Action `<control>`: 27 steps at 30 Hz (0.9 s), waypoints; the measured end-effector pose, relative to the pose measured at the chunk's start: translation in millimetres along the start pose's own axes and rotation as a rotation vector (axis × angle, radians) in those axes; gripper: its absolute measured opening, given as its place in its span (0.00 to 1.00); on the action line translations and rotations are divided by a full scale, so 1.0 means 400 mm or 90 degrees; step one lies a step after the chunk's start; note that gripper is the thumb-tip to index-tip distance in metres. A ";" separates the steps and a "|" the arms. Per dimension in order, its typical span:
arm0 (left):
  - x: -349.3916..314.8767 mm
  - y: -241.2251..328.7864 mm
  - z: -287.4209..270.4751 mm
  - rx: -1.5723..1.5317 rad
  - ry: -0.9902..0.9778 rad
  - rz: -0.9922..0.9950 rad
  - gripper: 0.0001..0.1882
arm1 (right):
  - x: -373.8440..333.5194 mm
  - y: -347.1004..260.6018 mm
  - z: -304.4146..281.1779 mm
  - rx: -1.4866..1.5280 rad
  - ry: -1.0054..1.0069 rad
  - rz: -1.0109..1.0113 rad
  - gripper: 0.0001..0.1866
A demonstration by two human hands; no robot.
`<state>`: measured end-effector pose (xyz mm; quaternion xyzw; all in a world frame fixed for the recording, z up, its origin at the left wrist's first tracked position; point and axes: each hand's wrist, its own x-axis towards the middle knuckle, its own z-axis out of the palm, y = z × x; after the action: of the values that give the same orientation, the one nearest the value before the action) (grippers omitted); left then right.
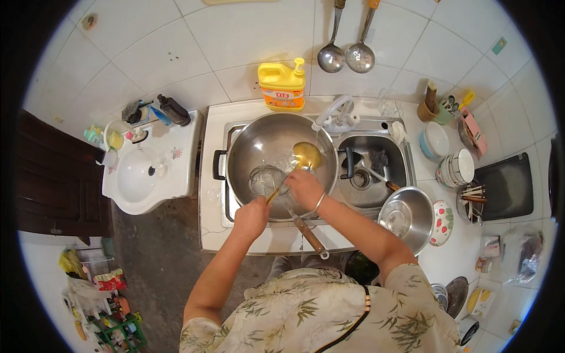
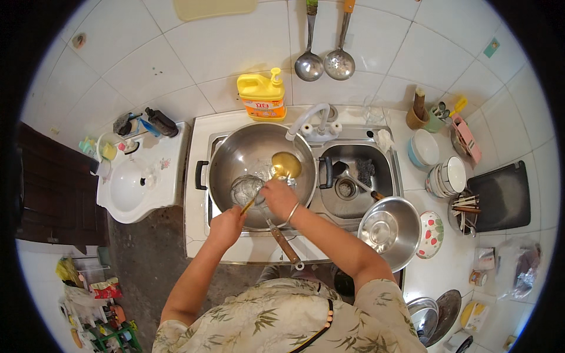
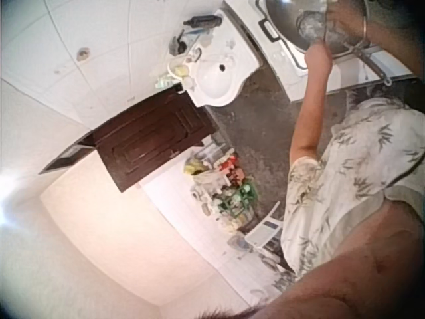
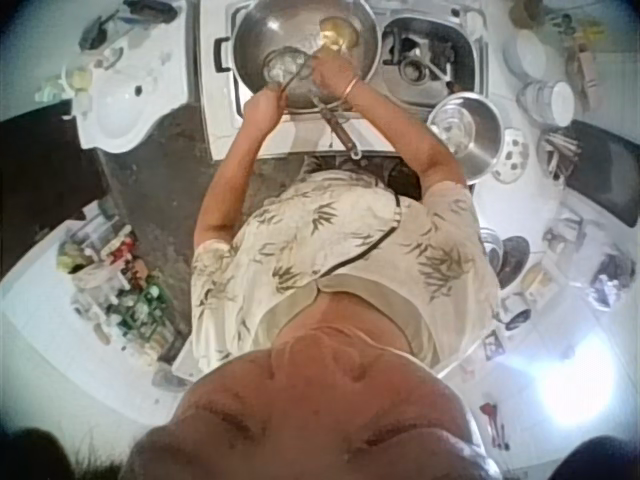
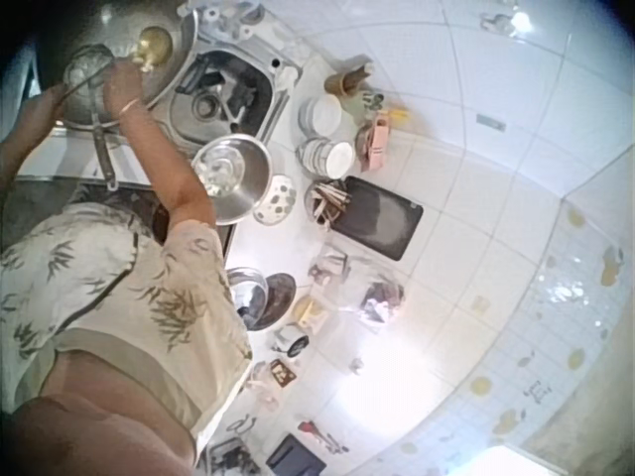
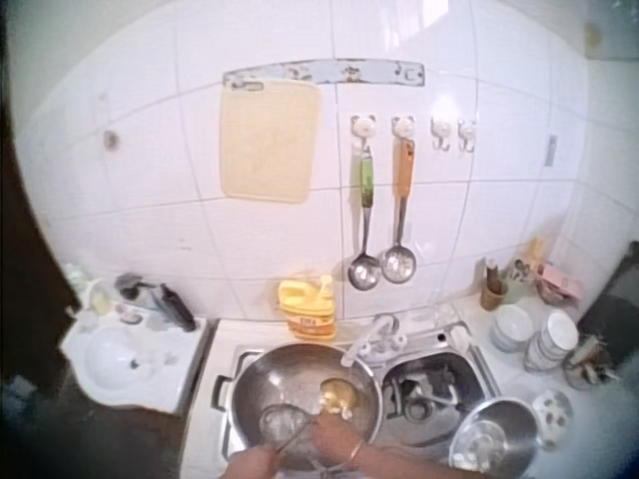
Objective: The person washes a metal bowl, a small electric pot, and a large pot in a double-basin kitchen sink. They use a sponge to scrub the items and rinse them under running water. The person also handles a ladle and a strainer, rinsing them in the sink. The electric pot is placed on the counter and plugged in.
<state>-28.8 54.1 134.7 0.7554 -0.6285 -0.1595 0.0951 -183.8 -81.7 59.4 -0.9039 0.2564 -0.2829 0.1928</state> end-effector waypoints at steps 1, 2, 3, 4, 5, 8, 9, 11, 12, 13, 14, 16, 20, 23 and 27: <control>-0.006 -0.006 0.008 0.011 -0.005 0.004 0.10 | 0.000 -0.017 0.001 0.002 -0.019 -0.012 0.06; -0.012 -0.011 0.014 0.021 -0.010 0.008 0.10 | 0.001 -0.025 0.001 0.003 -0.038 -0.023 0.06; -0.018 -0.014 0.015 0.026 -0.007 0.013 0.10 | 0.000 -0.014 0.000 -0.042 -0.050 0.005 0.06; -0.023 -0.019 0.014 0.032 -0.003 0.018 0.10 | 0.003 0.015 -0.002 -0.086 -0.061 0.033 0.06; -0.027 -0.022 0.013 0.038 0.001 0.023 0.10 | 0.008 0.048 -0.006 -0.130 -0.072 0.061 0.06; -0.040 -0.036 0.005 0.026 -0.012 0.010 0.10 | 0.051 0.096 -0.085 -0.141 -0.027 0.173 0.06; -0.038 -0.033 -0.002 0.020 -0.014 0.011 0.10 | 0.057 0.097 -0.114 -0.124 0.030 0.198 0.07; -0.031 -0.029 -0.018 0.007 -0.019 0.011 0.09 | 0.052 0.102 -0.112 -0.067 0.100 0.172 0.08; -0.029 -0.029 -0.024 0.004 -0.018 0.018 0.09 | 0.052 0.101 -0.113 -0.037 0.139 0.158 0.08; -0.026 -0.030 -0.026 0.000 -0.018 0.028 0.09 | 0.048 0.084 -0.106 -0.067 0.133 0.109 0.09; -0.025 -0.032 -0.028 -0.003 -0.018 0.037 0.09 | 0.043 0.053 -0.089 -0.096 0.127 0.060 0.09; -0.037 -0.041 -0.019 0.007 -0.026 0.025 0.09 | 0.041 0.058 -0.065 -0.120 0.133 0.073 0.11; -0.061 -0.044 -0.009 0.000 0.058 0.045 0.10 | 0.060 0.229 -0.031 0.249 0.191 0.494 0.13; -0.039 -0.052 -0.023 0.017 0.069 0.051 0.09 | 0.075 0.262 -0.039 0.301 0.284 0.447 0.15; -0.002 -0.051 -0.039 0.042 0.036 0.078 0.09 | 0.105 0.219 -0.080 0.249 0.233 0.314 0.13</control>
<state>-4.4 57.8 142.2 0.7222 -0.6757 -0.1109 0.0974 -204.6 -181.7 58.1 -0.6954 0.4380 -0.4288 0.3751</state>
